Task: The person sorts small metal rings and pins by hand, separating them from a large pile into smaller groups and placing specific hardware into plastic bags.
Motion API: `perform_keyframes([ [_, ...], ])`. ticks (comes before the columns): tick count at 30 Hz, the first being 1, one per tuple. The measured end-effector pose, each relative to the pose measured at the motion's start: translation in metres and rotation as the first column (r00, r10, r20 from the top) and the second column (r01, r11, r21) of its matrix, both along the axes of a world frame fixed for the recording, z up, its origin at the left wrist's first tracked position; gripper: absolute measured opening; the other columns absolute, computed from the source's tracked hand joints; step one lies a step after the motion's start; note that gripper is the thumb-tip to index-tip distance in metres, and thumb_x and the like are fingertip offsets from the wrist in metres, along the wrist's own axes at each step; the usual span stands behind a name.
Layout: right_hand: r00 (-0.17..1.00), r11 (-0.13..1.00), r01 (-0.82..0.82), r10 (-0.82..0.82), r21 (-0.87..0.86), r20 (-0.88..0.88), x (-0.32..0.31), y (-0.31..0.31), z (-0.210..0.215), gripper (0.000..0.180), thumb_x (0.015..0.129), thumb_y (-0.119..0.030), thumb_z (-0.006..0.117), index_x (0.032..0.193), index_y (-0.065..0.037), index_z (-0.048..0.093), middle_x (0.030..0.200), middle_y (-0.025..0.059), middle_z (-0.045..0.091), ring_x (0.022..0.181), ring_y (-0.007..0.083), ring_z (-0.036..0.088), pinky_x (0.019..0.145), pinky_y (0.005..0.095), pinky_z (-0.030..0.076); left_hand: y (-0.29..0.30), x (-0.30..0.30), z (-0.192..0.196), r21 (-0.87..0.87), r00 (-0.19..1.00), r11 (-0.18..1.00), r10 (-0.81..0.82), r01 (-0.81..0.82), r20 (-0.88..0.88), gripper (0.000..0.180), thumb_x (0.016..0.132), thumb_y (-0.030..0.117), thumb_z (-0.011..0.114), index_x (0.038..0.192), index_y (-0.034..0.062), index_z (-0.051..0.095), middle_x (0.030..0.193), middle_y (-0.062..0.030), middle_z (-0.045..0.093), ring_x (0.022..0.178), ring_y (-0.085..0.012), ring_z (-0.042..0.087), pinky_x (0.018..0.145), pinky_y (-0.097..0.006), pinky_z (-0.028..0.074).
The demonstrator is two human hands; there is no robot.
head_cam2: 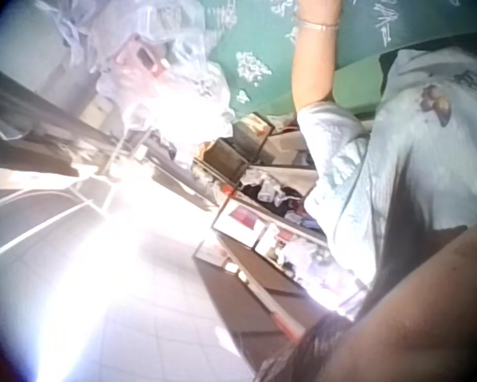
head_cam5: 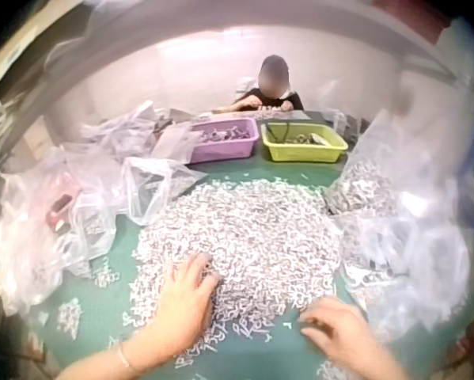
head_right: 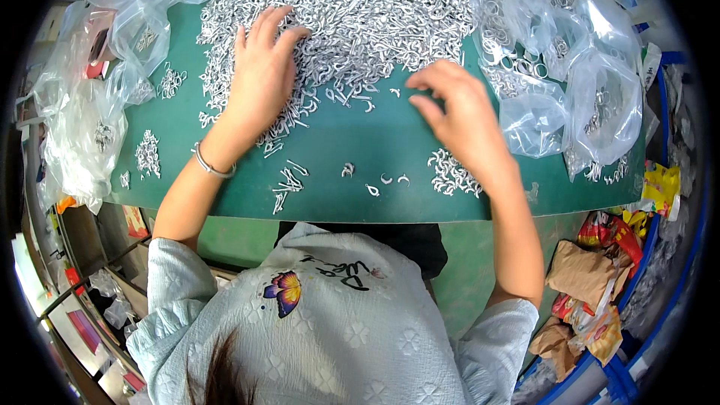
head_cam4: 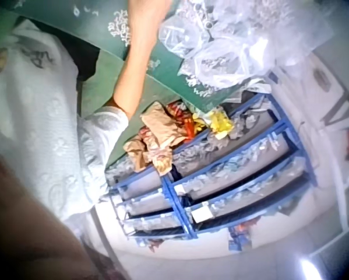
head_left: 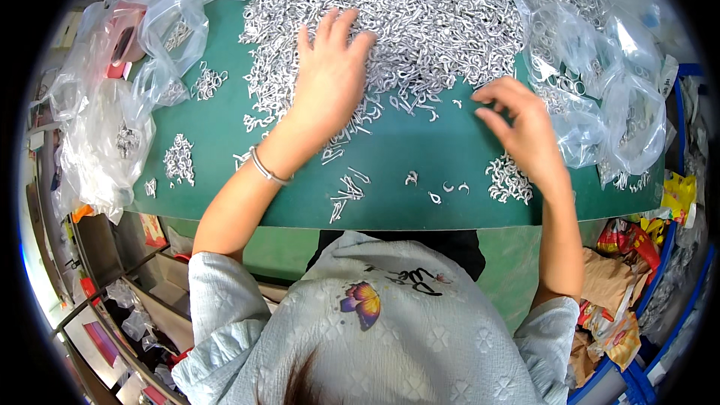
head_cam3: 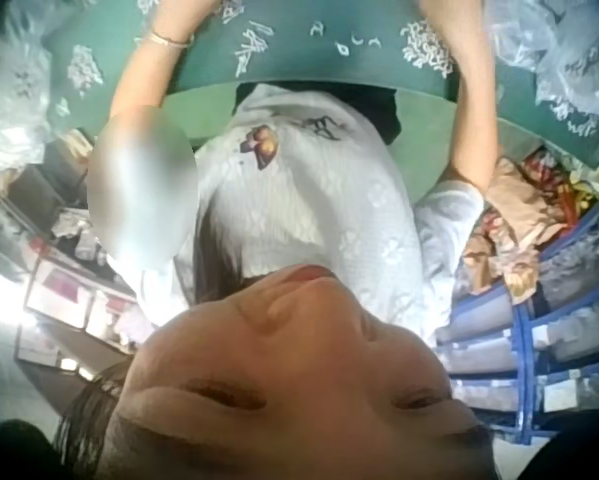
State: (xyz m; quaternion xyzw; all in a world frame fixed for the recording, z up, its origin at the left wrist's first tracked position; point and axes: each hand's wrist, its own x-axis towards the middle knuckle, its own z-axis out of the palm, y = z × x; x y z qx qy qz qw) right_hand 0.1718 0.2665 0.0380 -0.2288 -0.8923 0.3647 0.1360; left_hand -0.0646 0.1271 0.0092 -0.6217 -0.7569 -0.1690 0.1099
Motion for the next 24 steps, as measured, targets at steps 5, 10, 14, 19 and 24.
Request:
perform_keyframes([
  [5, 0.993, 0.929, -0.111, 0.116, 0.353, 0.007, -0.007, -0.018, -0.019, 0.019, 0.077, 0.002, 0.066, 0.095, 0.000, 0.062, 0.093, 0.0114, 0.056, 0.091, 0.0307, 0.056, 0.080, 0.0401, 0.047, -0.010, 0.050, 0.007, -0.002, 0.944, 0.959, -0.280, 0.284, 0.178, 0.032, 0.078, 0.005, 0.068, 0.109, 0.0066, 0.063, 0.120, -0.0091, 0.057, 0.112, -0.0256, 0.053, 0.090, -0.042, 0.039],
  [10, 0.972, 0.964, -0.094, 0.035, 0.249, 0.232, 0.036, -0.019, -0.003, 0.013, 0.077, 0.002, 0.065, 0.088, 0.002, 0.058, 0.092, 0.0137, 0.054, 0.092, 0.0326, 0.056, 0.080, 0.0423, 0.047, -0.023, 0.051, 0.000, -0.155, 0.909, 0.933, -0.263, 0.326, 0.324, 0.039, 0.077, 0.018, 0.075, 0.112, 0.0063, 0.063, 0.115, -0.0086, 0.057, 0.104, -0.0252, 0.054, 0.083, -0.039, 0.039],
  [14, 0.965, 0.969, 0.016, -0.080, 0.245, 0.251, 0.037, -0.011, 0.011, 0.023, 0.083, 0.001, 0.063, 0.105, 0.002, 0.058, 0.108, 0.0178, 0.055, 0.106, 0.0368, 0.054, 0.091, 0.0435, 0.045, -0.009, 0.061, 0.001, -0.012, 0.911, 0.930, -0.357, 0.367, 0.204, 0.048, 0.076, 0.021, 0.076, 0.120, 0.0103, 0.060, 0.127, -0.0093, 0.052, 0.117, -0.0298, 0.049, 0.093, -0.046, 0.039],
  [19, 0.950, 0.917, 0.249, -0.293, 0.313, 0.104, -0.008, -0.005, -0.027, 0.052, 0.090, -0.015, 0.064, 0.137, 0.000, 0.045, 0.145, 0.0294, 0.037, 0.132, 0.0447, 0.039, 0.108, 0.0451, 0.036, 0.026, 0.049, -0.013, -0.005, 0.934, 0.934, -0.356, 0.357, 0.033, 0.054, 0.077, 0.026, 0.074, 0.127, 0.0164, 0.055, 0.138, -0.0077, 0.047, 0.130, -0.0321, 0.040, 0.106, -0.060, 0.030],
  [24, 0.983, 0.978, 0.179, -0.173, 0.104, -0.068, -0.034, -0.046, -0.040, 0.061, 0.092, -0.014, 0.059, 0.142, 0.006, 0.031, 0.148, 0.0378, 0.021, 0.141, 0.0517, 0.015, 0.115, 0.0599, 0.011, 0.029, 0.035, -0.012, -0.043, 0.966, 0.966, -0.256, 0.254, -0.036, 0.048, 0.077, 0.018, 0.069, 0.123, 0.0138, 0.057, 0.132, -0.0085, 0.051, 0.124, -0.0316, 0.045, 0.103, -0.062, 0.031],
])
